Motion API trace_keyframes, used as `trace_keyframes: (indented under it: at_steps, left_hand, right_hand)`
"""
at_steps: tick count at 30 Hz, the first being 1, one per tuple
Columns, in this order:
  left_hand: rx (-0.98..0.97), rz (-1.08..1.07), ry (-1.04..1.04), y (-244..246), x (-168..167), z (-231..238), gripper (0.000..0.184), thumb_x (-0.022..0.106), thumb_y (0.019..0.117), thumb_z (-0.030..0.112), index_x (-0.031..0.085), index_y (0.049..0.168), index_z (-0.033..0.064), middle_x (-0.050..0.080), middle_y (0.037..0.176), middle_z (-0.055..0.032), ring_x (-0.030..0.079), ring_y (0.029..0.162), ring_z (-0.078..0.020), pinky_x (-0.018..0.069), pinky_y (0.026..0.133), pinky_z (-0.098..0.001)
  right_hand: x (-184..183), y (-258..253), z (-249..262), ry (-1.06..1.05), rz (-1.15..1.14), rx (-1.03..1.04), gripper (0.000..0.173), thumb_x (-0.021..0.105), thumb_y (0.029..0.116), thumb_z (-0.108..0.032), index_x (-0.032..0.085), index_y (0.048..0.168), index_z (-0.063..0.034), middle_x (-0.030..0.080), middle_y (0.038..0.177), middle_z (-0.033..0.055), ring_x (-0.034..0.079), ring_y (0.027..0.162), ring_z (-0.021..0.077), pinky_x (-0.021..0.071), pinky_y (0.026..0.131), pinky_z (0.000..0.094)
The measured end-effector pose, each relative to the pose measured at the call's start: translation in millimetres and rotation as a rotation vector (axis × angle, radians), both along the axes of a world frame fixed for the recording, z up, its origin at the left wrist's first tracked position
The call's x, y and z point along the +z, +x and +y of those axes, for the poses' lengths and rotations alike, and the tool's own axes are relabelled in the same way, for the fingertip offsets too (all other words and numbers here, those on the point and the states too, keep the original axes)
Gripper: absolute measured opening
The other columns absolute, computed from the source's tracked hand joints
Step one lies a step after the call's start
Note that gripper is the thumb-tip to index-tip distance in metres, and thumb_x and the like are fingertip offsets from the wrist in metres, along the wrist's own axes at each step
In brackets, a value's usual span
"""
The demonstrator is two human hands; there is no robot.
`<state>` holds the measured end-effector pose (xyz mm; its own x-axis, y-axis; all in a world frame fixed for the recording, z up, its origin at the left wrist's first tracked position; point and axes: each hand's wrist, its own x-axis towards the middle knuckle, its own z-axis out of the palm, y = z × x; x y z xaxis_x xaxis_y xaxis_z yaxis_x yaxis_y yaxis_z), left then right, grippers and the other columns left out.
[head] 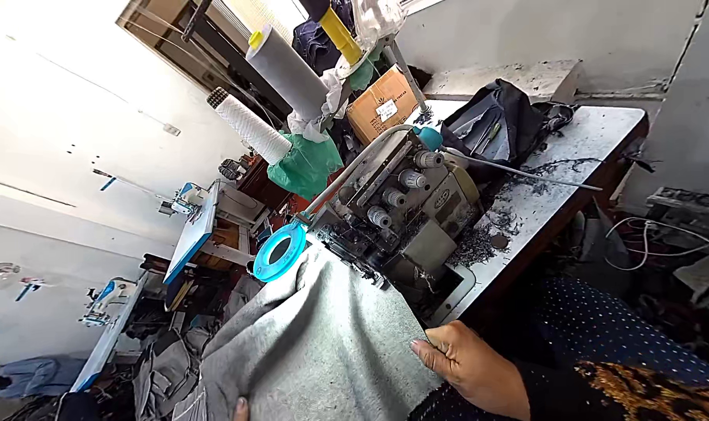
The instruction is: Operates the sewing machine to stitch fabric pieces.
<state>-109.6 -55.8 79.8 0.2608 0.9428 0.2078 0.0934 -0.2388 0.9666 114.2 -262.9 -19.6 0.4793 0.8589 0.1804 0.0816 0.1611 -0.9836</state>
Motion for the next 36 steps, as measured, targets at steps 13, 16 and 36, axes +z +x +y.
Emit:
trace_keyframes:
  at_steps: [13, 16, 36]
  left_hand:
    - [0.183, 0.239, 0.010, 47.6, 32.1, 62.7, 0.026, 0.048, 0.1071, 0.016, 0.052, 0.124, -0.0040, 0.064, 0.093, 0.0000, 0.065, 0.079, 0.0013, 0.0567, 0.075, -0.0215]
    - [0.254, 0.280, -0.038, 45.8, 1.6, 72.5, 0.035, 0.050, 0.1073, 0.021, 0.051, 0.128, -0.0070, 0.062, 0.104, -0.0090, 0.062, 0.088, -0.0044, 0.0533, 0.082, -0.0267]
    - [0.018, 1.089, 0.121, 102.0, -74.6, 82.2, 0.057, 0.062, 0.1019, 0.038, 0.057, 0.135, -0.0084, 0.060, 0.134, -0.0315, 0.053, 0.132, -0.0456, 0.0377, 0.113, -0.0598]
  right_hand:
    - [10.0, 21.5, 39.8, 0.027, 0.228, 0.030, 0.040, 0.041, 0.1072, -0.018, 0.048, 0.068, -0.0146, 0.050, 0.053, -0.0106, 0.048, 0.048, -0.0019, 0.0410, 0.051, 0.0198]
    - [-6.9, 13.3, 29.5, 0.060, 0.150, 0.066, 0.043, 0.042, 0.1061, -0.021, 0.051, 0.065, -0.0090, 0.052, 0.056, -0.0058, 0.050, 0.051, 0.0009, 0.0424, 0.053, 0.0231]
    - [-111.1, 35.2, 40.3, 0.243, -1.252, -0.660, 0.042, 0.040, 0.1005, -0.026, 0.066, 0.074, -0.0057, 0.066, 0.068, 0.0095, 0.066, 0.066, 0.0266, 0.0536, 0.068, 0.0433]
